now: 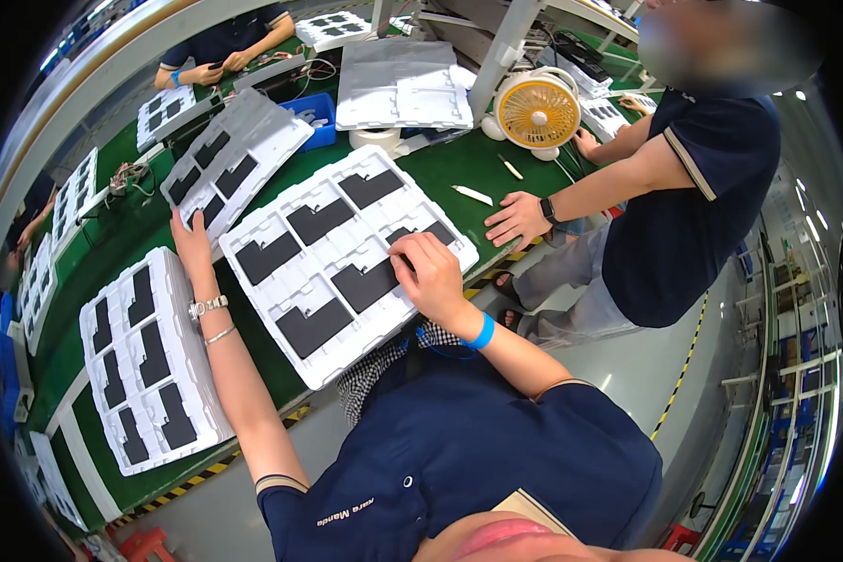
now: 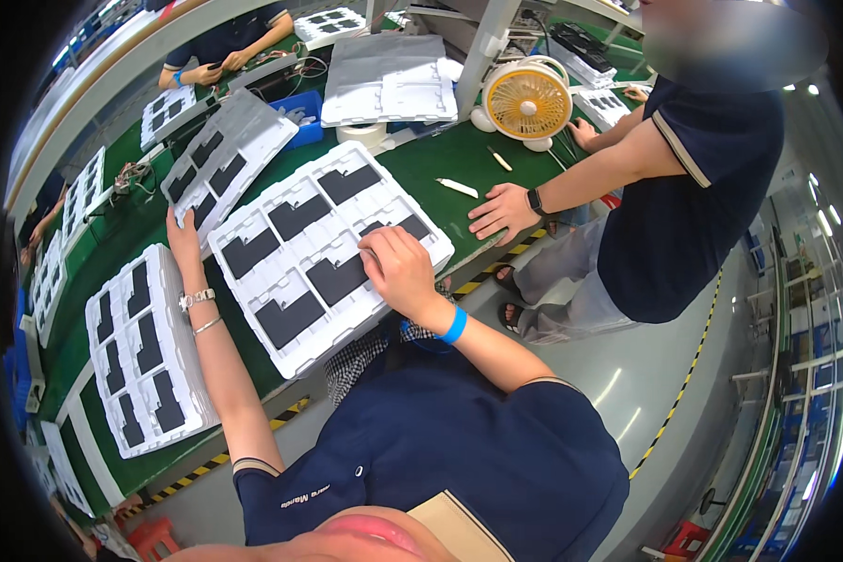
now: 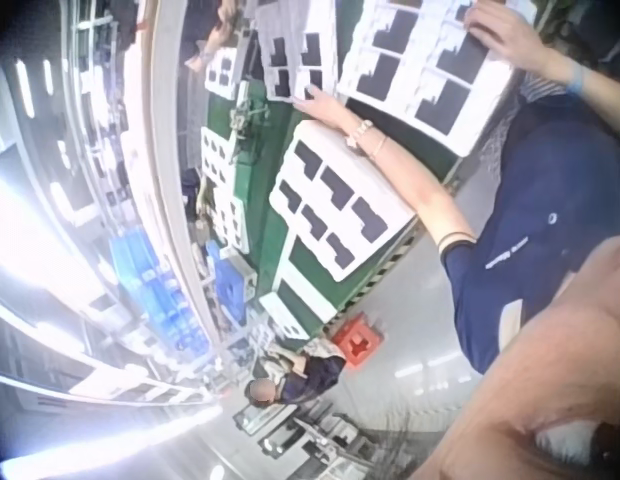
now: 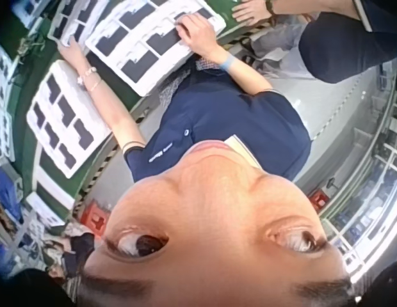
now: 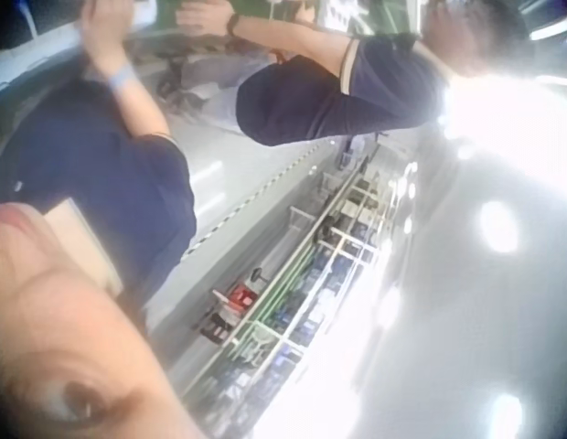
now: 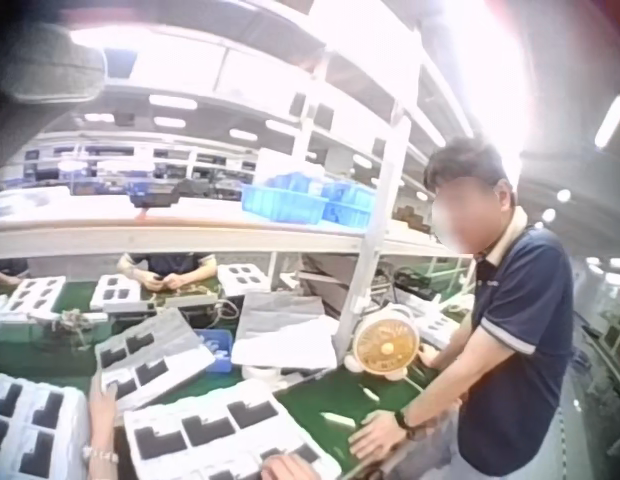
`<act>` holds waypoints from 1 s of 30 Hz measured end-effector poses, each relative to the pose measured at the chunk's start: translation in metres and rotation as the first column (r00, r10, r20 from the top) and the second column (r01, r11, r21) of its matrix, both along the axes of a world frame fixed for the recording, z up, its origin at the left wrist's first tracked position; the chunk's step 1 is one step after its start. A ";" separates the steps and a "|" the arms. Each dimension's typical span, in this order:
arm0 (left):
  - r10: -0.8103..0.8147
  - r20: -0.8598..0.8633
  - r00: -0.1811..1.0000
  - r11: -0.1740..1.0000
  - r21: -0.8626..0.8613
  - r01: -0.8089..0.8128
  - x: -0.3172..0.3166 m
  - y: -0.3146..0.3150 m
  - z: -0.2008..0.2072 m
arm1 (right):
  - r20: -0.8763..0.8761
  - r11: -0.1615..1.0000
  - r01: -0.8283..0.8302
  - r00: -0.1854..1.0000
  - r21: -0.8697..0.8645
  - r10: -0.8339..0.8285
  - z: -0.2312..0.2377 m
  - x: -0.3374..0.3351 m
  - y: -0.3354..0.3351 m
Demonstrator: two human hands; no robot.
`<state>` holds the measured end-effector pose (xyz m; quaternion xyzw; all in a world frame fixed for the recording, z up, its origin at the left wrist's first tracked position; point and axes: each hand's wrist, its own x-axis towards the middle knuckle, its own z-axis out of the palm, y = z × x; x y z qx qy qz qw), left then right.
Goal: Placing small black electronic components into slots of white plastic trays on an assembly line.
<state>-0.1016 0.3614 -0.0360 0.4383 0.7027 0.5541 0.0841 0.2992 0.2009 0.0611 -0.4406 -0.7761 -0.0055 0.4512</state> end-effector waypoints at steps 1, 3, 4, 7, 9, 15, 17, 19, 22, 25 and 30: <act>-0.090 -0.046 0.995 0.994 0.059 0.093 0.026 -0.002 0.032 | 0.001 1.000 0.029 1.000 0.007 -0.029 0.000 0.003 0.003; -0.175 -0.100 0.980 0.976 0.116 0.186 0.064 -0.026 0.091 | -0.001 0.997 0.011 1.000 -0.073 -0.011 0.001 0.005 0.004; -0.321 -0.104 0.941 0.934 0.128 0.333 0.081 -0.042 0.115 | -0.003 0.997 0.021 1.000 -0.072 -0.021 0.001 0.004 0.005; -0.548 -0.191 0.814 0.833 -0.040 0.552 0.123 -0.088 0.157 | 0.049 0.997 0.014 0.999 -0.074 -0.011 -0.001 0.000 0.010; -0.582 -0.328 0.744 0.811 -0.163 0.562 0.123 -0.101 0.157 | 0.069 0.996 0.069 0.996 -0.062 -0.064 -0.002 0.000 0.009; -0.400 -0.681 0.613 0.914 -0.245 0.323 0.104 -0.124 0.100 | 0.088 0.990 0.125 0.989 -0.070 -0.119 0.002 -0.009 0.008; -0.373 -0.704 0.604 0.924 -0.224 0.311 0.112 -0.127 0.110 | 0.089 0.987 0.157 0.984 -0.045 -0.152 -0.001 -0.010 0.006; -0.332 -0.705 0.626 0.940 -0.191 0.283 0.116 -0.125 0.110 | 0.067 0.984 0.173 0.983 -0.033 -0.170 -0.001 -0.008 0.005; -0.208 -0.773 0.599 0.978 -0.153 0.141 0.115 -0.125 0.096 | 0.032 0.982 0.187 0.982 -0.038 -0.186 -0.004 -0.008 0.004; -0.227 -0.777 0.587 0.974 -0.195 0.119 0.113 -0.123 0.096 | 0.003 0.979 0.195 0.981 -0.066 -0.195 -0.005 -0.013 0.004; -0.373 -0.680 0.631 0.926 -0.230 0.299 0.095 -0.124 0.101 | -0.037 0.981 0.170 0.984 -0.090 -0.174 -0.004 -0.011 0.005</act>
